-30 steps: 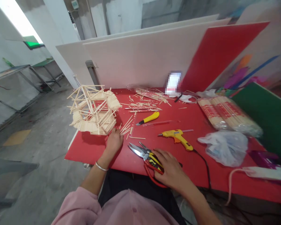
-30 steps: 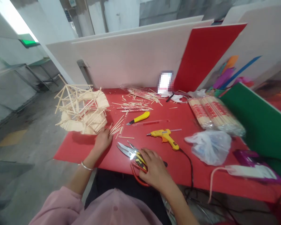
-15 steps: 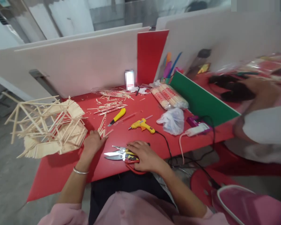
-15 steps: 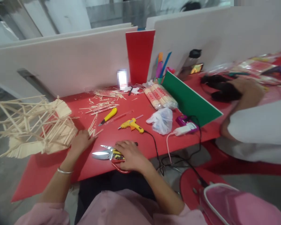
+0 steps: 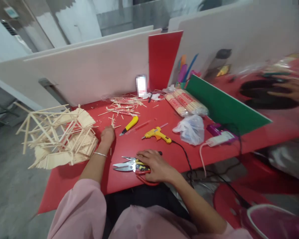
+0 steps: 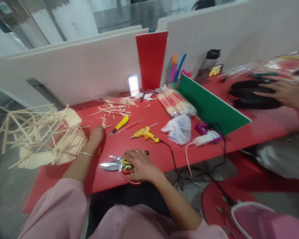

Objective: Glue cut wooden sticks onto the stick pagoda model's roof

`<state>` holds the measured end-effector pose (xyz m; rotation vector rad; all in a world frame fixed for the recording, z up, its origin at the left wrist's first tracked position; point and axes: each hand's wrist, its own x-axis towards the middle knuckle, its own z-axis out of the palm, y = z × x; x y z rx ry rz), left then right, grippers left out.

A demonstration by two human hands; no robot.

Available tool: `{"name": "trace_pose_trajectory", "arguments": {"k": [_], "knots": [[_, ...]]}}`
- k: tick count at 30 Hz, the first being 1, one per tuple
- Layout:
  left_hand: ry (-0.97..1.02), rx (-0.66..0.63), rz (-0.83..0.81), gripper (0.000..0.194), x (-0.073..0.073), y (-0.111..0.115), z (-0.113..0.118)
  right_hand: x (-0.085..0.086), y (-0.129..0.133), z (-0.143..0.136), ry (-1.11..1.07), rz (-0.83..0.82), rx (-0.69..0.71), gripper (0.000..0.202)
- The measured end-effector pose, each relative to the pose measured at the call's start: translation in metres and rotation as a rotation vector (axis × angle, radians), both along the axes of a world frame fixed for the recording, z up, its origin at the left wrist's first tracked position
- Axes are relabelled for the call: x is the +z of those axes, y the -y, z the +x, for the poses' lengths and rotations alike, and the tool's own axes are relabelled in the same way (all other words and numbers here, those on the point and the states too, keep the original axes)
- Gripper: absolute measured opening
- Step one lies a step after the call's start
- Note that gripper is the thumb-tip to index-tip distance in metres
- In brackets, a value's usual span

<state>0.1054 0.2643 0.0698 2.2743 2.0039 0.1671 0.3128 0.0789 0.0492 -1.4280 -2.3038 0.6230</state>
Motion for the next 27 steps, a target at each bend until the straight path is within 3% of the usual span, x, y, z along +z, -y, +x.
{"name": "trace_pose_trajectory", "arguments": {"k": [2,4,6,8,12,15,18,21,27], "knots": [[-0.030,0.032,-0.011,0.035,0.013,0.003,0.001,-0.003,0.001,-0.002,0.003,0.016,-0.018,0.064],[-0.045,0.030,0.005,0.042,0.027,0.019,-0.004,-0.007,0.002,-0.004,-0.003,0.058,-0.040,0.061],[-0.048,0.016,0.031,0.034,0.037,0.049,-0.015,-0.012,0.001,-0.009,-0.015,0.103,-0.057,0.057],[-0.048,0.019,0.045,0.024,0.036,0.088,-0.031,-0.015,-0.005,-0.015,-0.028,0.129,-0.058,0.055],[0.167,0.081,0.201,0.044,0.001,0.160,-0.073,-0.013,-0.018,-0.025,-0.007,0.107,-0.030,0.058],[0.377,0.167,0.383,0.036,-0.032,0.190,-0.104,0.001,-0.024,-0.029,0.051,0.077,0.013,0.059],[0.439,0.282,0.466,0.028,-0.050,0.200,-0.126,0.021,-0.037,-0.041,0.085,0.113,0.122,0.043],[0.453,0.292,0.522,0.024,-0.057,0.202,-0.137,0.032,-0.069,-0.065,0.163,0.140,0.226,0.031],[0.520,0.215,0.568,0.021,-0.062,0.198,-0.141,0.017,-0.139,-0.110,0.223,0.128,0.489,0.016]]}}
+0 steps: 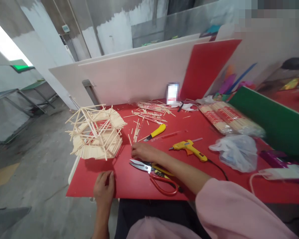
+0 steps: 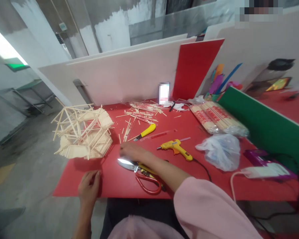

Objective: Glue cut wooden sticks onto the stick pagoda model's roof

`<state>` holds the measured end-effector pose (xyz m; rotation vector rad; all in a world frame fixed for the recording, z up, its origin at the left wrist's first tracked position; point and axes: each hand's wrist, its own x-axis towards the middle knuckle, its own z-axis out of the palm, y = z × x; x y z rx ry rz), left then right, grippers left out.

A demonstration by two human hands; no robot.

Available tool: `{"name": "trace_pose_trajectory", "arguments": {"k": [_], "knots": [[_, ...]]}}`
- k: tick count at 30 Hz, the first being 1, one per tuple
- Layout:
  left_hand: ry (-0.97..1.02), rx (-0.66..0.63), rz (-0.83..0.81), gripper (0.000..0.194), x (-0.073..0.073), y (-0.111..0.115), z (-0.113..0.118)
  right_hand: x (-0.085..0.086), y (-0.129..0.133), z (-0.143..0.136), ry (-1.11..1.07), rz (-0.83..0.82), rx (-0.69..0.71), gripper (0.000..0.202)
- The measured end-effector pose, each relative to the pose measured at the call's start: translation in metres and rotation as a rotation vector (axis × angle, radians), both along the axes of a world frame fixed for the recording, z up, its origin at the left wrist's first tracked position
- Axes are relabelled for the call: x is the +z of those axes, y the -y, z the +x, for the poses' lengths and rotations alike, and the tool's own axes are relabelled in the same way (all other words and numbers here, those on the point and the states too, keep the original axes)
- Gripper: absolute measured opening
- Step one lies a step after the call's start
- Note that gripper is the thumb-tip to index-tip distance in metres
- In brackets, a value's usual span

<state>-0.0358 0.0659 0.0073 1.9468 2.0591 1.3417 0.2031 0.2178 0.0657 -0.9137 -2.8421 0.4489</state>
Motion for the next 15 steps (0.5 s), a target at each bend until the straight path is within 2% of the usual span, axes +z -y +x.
{"name": "trace_pose_trajectory", "arguments": {"k": [5,11,15], "knots": [[0.022,0.051,0.037,0.022,-0.001,-0.014,-0.002,-0.012,-0.022,-0.004,0.059,0.044,-0.067,0.020],[0.081,0.104,-0.019,0.034,-0.006,-0.030,0.004,-0.017,-0.064,0.015,0.111,0.080,-0.179,0.026],[0.107,0.106,-0.053,0.034,-0.013,-0.032,0.007,-0.020,-0.093,0.024,0.118,0.064,-0.128,0.044]]}}
